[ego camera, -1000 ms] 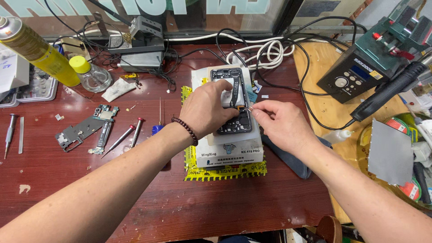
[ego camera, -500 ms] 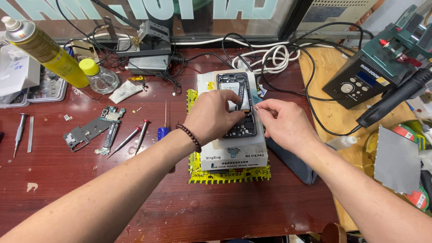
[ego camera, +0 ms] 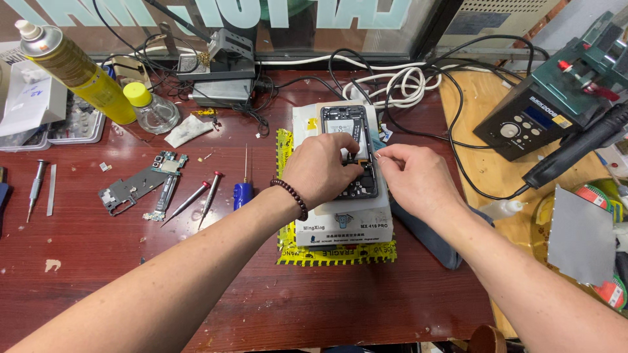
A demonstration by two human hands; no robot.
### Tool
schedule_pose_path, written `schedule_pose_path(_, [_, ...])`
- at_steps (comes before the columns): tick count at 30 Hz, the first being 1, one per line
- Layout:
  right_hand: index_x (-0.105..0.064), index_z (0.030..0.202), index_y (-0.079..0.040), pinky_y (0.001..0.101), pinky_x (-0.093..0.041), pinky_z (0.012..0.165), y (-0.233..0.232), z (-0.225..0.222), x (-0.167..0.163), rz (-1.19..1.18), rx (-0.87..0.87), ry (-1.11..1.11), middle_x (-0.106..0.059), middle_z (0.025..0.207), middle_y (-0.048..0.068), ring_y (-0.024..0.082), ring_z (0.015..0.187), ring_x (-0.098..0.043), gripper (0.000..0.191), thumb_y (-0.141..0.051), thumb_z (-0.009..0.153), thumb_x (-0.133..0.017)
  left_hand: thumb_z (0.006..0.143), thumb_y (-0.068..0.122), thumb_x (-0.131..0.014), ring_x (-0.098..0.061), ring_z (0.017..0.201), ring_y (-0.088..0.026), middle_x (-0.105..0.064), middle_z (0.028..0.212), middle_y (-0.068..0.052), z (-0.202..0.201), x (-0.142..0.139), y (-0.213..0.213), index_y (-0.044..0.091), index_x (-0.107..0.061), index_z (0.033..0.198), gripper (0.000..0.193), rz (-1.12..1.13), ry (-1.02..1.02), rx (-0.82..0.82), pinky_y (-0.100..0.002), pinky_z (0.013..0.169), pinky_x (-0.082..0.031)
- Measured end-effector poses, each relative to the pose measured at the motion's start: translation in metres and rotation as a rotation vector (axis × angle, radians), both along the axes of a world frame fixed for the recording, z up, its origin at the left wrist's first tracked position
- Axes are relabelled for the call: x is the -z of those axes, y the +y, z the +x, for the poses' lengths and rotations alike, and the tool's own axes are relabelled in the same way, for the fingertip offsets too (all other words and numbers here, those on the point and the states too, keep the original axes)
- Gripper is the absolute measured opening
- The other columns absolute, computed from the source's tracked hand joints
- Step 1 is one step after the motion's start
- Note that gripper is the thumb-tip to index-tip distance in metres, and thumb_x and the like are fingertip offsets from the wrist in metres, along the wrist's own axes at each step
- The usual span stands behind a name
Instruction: The person removes the old battery from a disassembled smartphone by prying it out with a plastic spudger, then cleans the battery compartment and installs a new battery. The person uses a plastic spudger and a small brush to clean the interior before placing the new battery into the phone.
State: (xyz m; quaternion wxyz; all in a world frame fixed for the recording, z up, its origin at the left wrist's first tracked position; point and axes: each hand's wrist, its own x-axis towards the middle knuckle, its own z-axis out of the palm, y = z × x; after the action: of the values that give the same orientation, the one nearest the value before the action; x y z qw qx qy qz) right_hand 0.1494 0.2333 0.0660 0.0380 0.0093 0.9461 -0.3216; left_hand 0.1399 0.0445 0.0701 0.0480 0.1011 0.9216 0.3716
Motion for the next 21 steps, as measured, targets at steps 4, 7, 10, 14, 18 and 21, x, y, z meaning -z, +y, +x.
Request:
schedule_pose_path(4, [-0.078,0.109,-0.013,0.038,-0.057,0.074,0.005,-0.001,0.004,0.003,-0.061,0.092,-0.077,0.092,0.014,0.027,0.082,-0.076,0.026,-0.026,0.091,-0.065,0.078,0.032,-0.08,-0.075,0.086,-0.033,-0.076,0.091,-0.016,-0.002,-0.002,0.003,0.015,-0.072,0.116,0.042,-0.017,-0.007,0.01,-0.044,0.078,-0.059])
schedule_pose_path(7, [-0.077,0.11,-0.011,0.0391,-0.056,0.073,0.007,0.0,0.007,0.007,-0.086,0.124,-0.076,0.093,0.015,0.03,0.083,-0.075,0.026,-0.026,0.092,-0.065,0.076,0.034,-0.08,-0.074,0.091,-0.035,-0.076,0.093,-0.017,-0.006,-0.002,0.006,0.015,-0.069,0.123,0.052,-0.029,0.039,0.02,-0.045,0.081,-0.058])
schedule_pose_path(10, [-0.077,0.114,-0.013,0.0414,-0.056,0.073,0.002,-0.005,0.007,0.067,-0.017,0.045,-0.076,0.09,0.017,0.033,0.08,-0.075,0.028,-0.027,0.092,-0.066,0.073,0.038,-0.081,-0.072,0.097,-0.035,-0.076,0.099,-0.016,-0.014,-0.004,0.004,0.017,-0.067,0.125,0.058,-0.065,0.056,0.053,-0.046,0.084,-0.057])
schedule_pose_path(14, [-0.077,0.11,-0.011,0.0445,-0.057,0.076,-0.005,-0.011,0.004,0.149,-0.058,0.09,-0.075,0.093,0.018,0.036,0.084,-0.073,0.028,-0.027,0.09,-0.067,0.072,0.04,-0.081,-0.071,0.1,-0.034,-0.074,0.108,-0.016,-0.02,-0.006,0.001,0.017,-0.066,0.127,0.061,-0.068,0.012,0.072,-0.045,0.087,-0.056])
schedule_pose_path(18, [-0.078,0.106,-0.009,0.0497,-0.054,0.077,-0.002,-0.004,-0.002,0.204,-0.155,0.242,-0.073,0.102,0.02,0.043,0.089,-0.068,0.026,-0.023,0.09,-0.064,0.072,0.034,-0.079,-0.072,0.099,-0.033,-0.075,0.104,-0.016,-0.021,-0.003,0.006,0.018,-0.068,0.126,0.057,-0.089,0.005,0.083,-0.044,0.087,-0.057])
schedule_pose_path(21, [-0.079,0.105,-0.011,0.0505,-0.055,0.08,-0.004,-0.006,-0.007,0.268,-0.159,0.187,-0.073,0.098,0.02,0.043,0.091,-0.069,0.025,-0.022,0.09,-0.063,0.072,0.03,-0.079,-0.073,0.095,-0.034,-0.075,0.1,-0.017,-0.027,0.003,0.006,0.014,-0.072,0.118,0.049,-0.06,0.082,0.09,-0.043,0.085,-0.058])
